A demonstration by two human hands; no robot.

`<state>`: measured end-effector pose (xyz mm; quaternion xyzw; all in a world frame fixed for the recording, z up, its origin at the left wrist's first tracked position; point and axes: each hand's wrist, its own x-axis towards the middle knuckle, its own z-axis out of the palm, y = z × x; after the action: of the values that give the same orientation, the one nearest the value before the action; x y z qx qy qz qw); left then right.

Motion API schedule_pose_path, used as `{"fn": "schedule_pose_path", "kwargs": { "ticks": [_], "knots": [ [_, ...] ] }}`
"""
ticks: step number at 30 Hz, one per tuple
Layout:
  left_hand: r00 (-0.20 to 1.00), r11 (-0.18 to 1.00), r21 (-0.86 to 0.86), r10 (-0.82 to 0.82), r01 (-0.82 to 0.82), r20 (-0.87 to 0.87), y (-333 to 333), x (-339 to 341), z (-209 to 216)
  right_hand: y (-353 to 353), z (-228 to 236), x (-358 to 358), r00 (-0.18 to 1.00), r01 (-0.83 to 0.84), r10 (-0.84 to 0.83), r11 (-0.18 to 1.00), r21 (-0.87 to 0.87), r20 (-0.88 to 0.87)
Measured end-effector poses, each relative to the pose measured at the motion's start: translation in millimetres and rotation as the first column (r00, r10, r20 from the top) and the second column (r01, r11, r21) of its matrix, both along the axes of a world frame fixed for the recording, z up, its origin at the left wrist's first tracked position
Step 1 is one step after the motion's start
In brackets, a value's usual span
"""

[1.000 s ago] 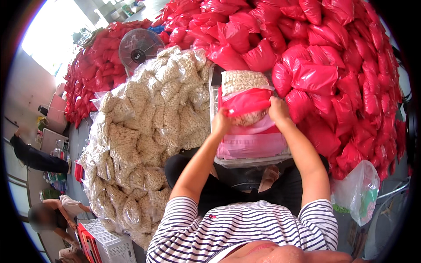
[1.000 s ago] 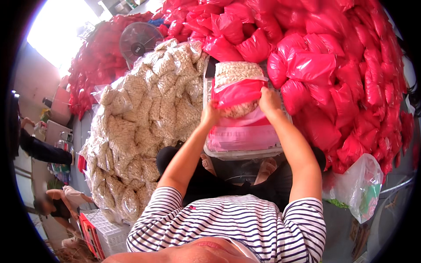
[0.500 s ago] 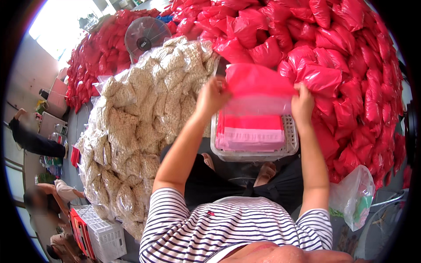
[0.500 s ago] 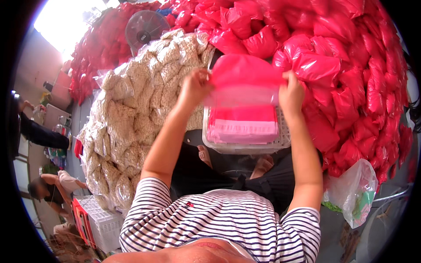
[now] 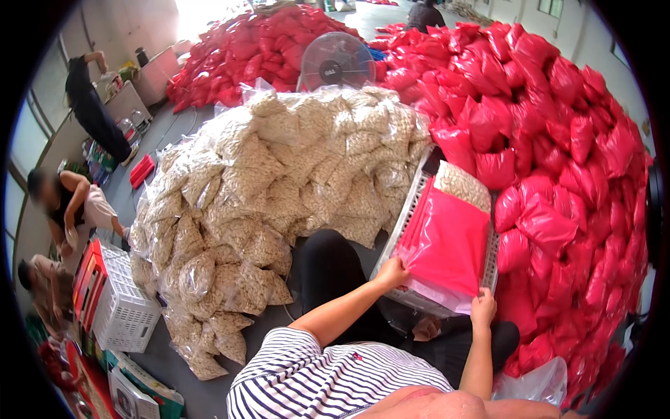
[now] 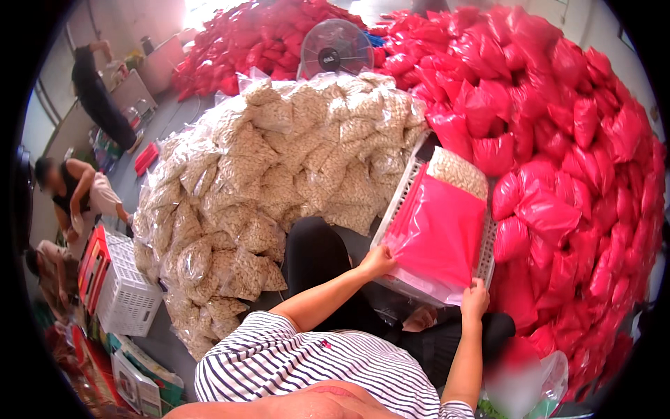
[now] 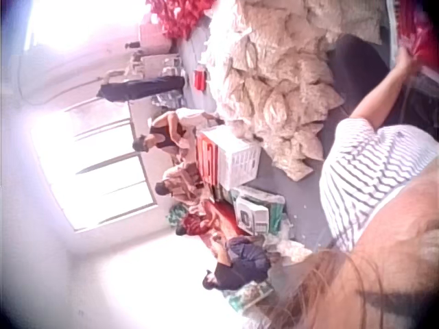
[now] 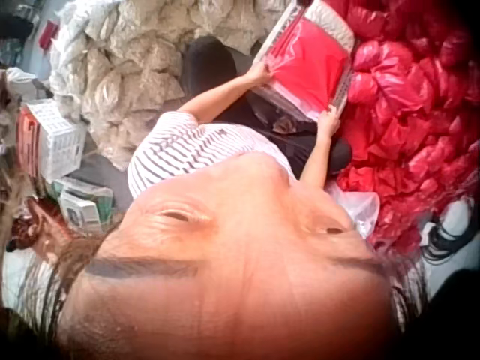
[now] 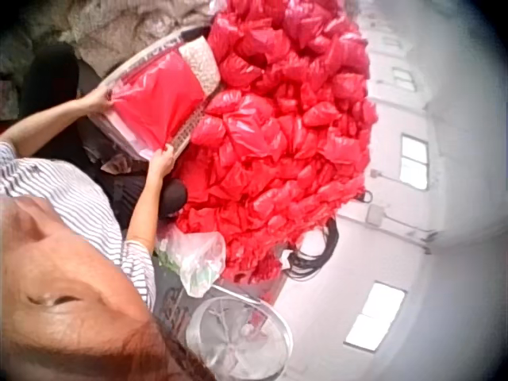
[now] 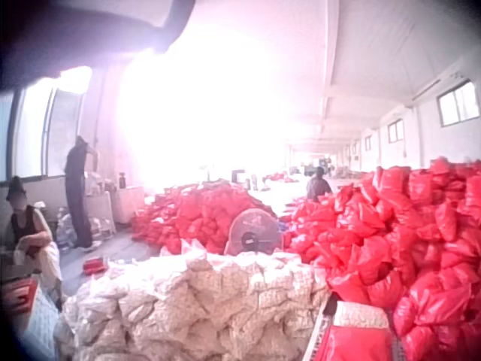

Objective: The person sorts peeled garlic cloves from a large pile on the floor into smaller pink and clear plastic bags.

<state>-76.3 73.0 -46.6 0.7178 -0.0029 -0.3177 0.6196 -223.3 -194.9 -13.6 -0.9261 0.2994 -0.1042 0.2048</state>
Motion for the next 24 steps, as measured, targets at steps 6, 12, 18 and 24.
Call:
{"fn": "schedule_pose_path", "kwargs": {
  "ticks": [6, 12, 18, 24],
  "knots": [
    [0.998, 0.961, -0.278, -0.015, 0.000, -0.054, 9.0, 0.4, -20.1, 15.1, 45.6, -20.9, 0.989, -0.147, 0.134, 0.945, -0.293, -0.064],
    [0.822, 0.883, -0.445, -0.138, -0.151, -0.553, 37.3, -9.7, -22.1, 86.6, 68.3, 27.1, 0.822, -0.560, 0.563, 0.768, 0.311, 0.089],
    [0.802, 0.831, -0.531, -0.197, -0.169, -0.564, 41.9, -12.5, -13.1, 128.8, 33.0, 58.3, 0.795, -0.603, 0.567, 0.778, 0.175, 0.215],
    [0.842, 0.806, -0.573, -0.204, -0.145, -0.500, 46.6, -9.8, -25.7, 151.5, -4.7, 82.2, 0.689, -0.661, 0.670, 0.737, -0.139, 0.277]
  ]
}}
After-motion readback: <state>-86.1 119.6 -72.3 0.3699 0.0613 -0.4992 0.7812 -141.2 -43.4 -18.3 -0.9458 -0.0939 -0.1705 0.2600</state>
